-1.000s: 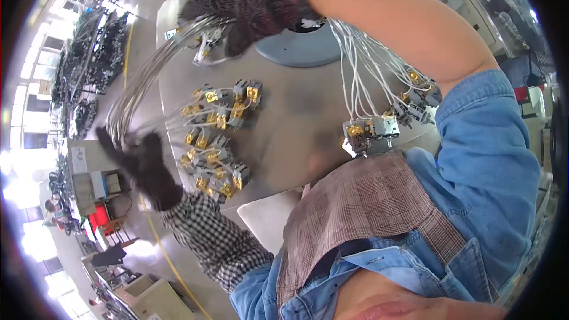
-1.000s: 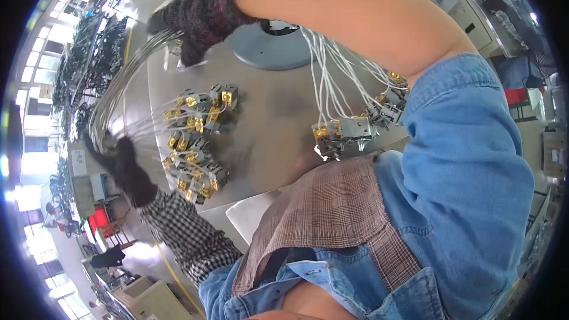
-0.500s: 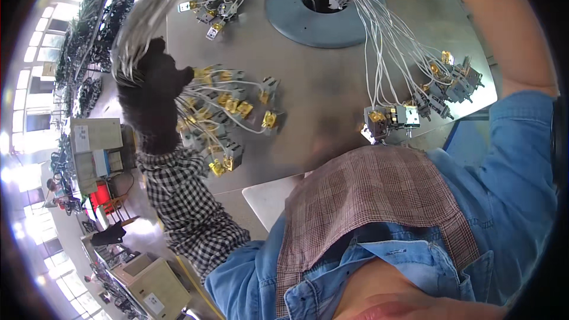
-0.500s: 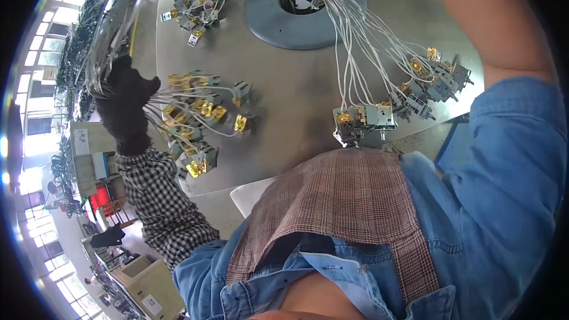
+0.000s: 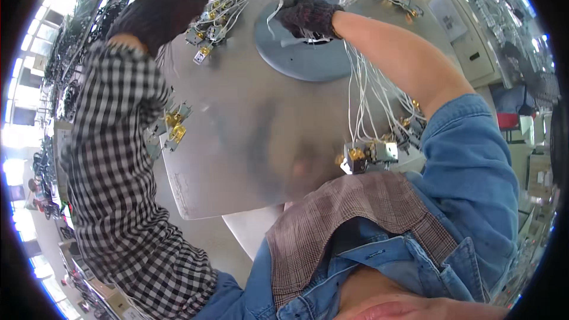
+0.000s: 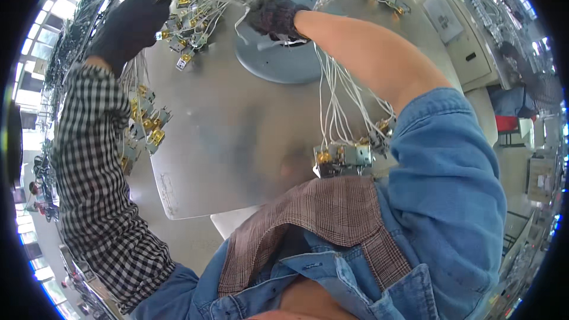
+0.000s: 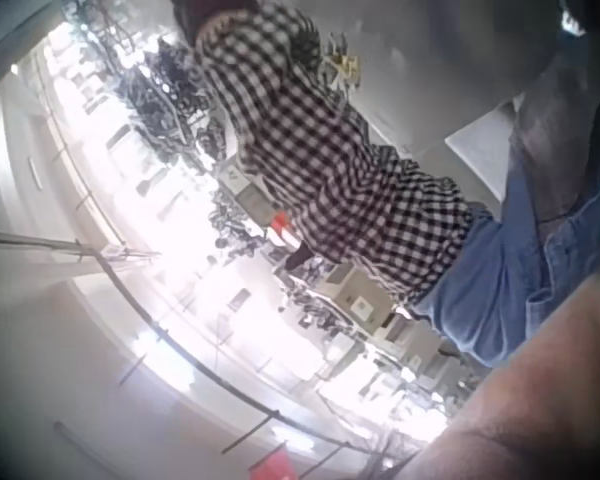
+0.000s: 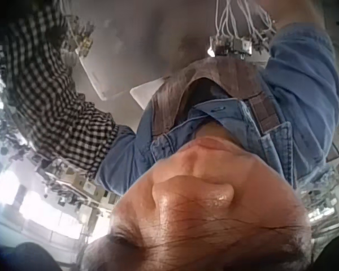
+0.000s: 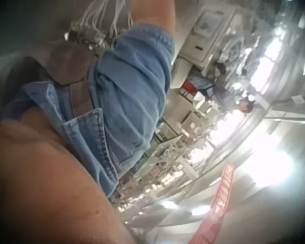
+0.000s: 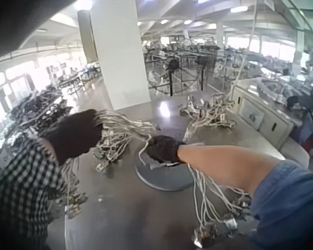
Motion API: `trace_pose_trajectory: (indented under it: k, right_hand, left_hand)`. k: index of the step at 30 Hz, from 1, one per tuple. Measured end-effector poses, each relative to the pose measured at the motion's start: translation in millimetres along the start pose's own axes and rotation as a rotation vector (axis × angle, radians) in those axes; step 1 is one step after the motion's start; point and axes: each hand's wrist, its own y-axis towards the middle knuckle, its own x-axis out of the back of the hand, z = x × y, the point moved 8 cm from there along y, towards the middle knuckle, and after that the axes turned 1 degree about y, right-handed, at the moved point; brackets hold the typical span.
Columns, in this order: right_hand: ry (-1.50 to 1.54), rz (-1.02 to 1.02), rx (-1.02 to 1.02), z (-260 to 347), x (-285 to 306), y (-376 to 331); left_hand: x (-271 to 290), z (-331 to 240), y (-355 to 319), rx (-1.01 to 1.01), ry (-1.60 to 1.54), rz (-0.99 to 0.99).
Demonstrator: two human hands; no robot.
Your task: Assembling small electronic modules onto a circular frame and adjusting them using a manual tool.
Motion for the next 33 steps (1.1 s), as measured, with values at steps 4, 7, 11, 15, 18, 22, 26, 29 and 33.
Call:
trace_pose_trajectory:
  k: [4,7,11,15,18,22,26,29,33]
  right_hand:
    - [0.040,-0.132,-0.213,-36,7,16]
    - [-0.401,0.041,-0.192,-40,-5,18]
    - [-0.797,0.644,0.080,-24,-41,-3]
    - [0.308,0.214,-0.171,-65,68,66]
    - [-0.434,-0.245,-0.118,14,88,79]
    - [-0.673,-0.052,-0.204,-21,37,104]
    - [-0.361,-0.146,-0.555,-48,49,109]
    - [-0.378,-0.348,-0.660,-70,70,104]
    - [-0.377,-0.439,-0.556,-79,115,82]
  left_hand:
    - [-11,-35,22,-0.698,0.576,-0.241]
    - [-51,-28,50,-0.603,0.464,-0.079]
    - [-126,-6,62,-0.478,0.333,0.108]
    - [-147,-57,34,-0.241,0.168,0.220]
    - [-189,-79,29,-0.322,-0.060,0.137]
    - [-204,-119,18,-0.257,-0.035,0.251]
    - [-201,-96,11,-0.276,-0.049,0.214]
    - [-192,-92,18,-0.326,-0.024,0.189]
    - [-193,-65,44,-0.312,0.054,0.009]
